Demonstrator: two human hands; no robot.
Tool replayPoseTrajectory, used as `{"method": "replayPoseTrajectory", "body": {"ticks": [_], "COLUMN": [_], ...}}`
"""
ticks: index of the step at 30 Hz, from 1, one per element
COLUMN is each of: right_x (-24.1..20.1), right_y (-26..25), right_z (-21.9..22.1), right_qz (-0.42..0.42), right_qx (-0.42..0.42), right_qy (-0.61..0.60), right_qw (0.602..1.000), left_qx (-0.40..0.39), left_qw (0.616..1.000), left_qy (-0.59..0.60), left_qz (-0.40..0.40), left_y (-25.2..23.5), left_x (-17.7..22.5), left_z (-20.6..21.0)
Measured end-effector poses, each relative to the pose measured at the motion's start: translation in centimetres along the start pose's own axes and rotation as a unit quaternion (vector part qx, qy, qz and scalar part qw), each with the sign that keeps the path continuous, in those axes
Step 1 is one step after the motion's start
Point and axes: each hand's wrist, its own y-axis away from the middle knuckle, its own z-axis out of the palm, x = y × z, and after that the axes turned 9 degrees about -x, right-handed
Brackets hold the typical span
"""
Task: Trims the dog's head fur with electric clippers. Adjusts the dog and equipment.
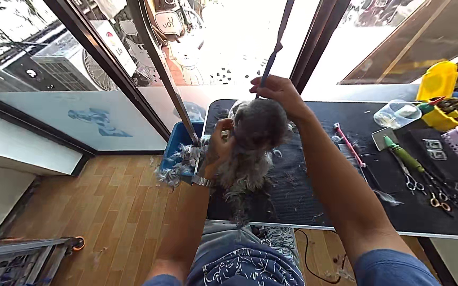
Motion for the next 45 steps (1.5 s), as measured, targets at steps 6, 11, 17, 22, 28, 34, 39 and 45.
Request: {"method": "replayPoseTrajectory", "body": {"ticks": [6,11,17,22,28,34,39,45], "right_x": [-1.3,-2.8,-6.1,-7.4,-7.3,-8.5,-11.4,-11.0], "right_y": [0.5,0.4,-1.1,-1.8,-3.6,-4.3,-0.6,3.2], "right_z": [1.6,1.0,-1.3,-1.4,-1.2,-0.3,-6.1,-9.8], "right_qz": [-0.037,-0.047,-0.05,-0.094,-0.088,-0.064,-0.058,-0.128], "right_qx": [-0.032,0.065,0.104,0.107,0.143,0.061,-0.017,0.03], "right_qy": [0.046,0.082,0.123,0.05,-0.061,-0.053,-0.036,-0.144], "right_qw": [0.998,0.993,0.986,0.989,0.984,0.995,0.998,0.981], "left_qx": [-0.06,-0.239,-0.236,-0.25,-0.237,-0.117,-0.029,-0.081], "left_qw": [0.995,0.956,0.938,0.936,0.95,0.984,0.993,0.991], "left_qy": [0.042,0.154,0.228,0.209,0.16,0.116,0.109,0.02], "left_qz": [0.064,0.073,0.114,0.133,0.125,0.064,-0.042,-0.101], "left_y": [-6.4,-10.1,-11.8,-10.9,-11.2,-8.0,-1.6,2.9], "left_x": [1.9,7.3,9.5,8.3,5.4,2.4,-3.1,-4.0], "left_z": [-3.7,-2.1,-0.2,-0.6,-2.0,-1.3,-1.0,1.4]}}
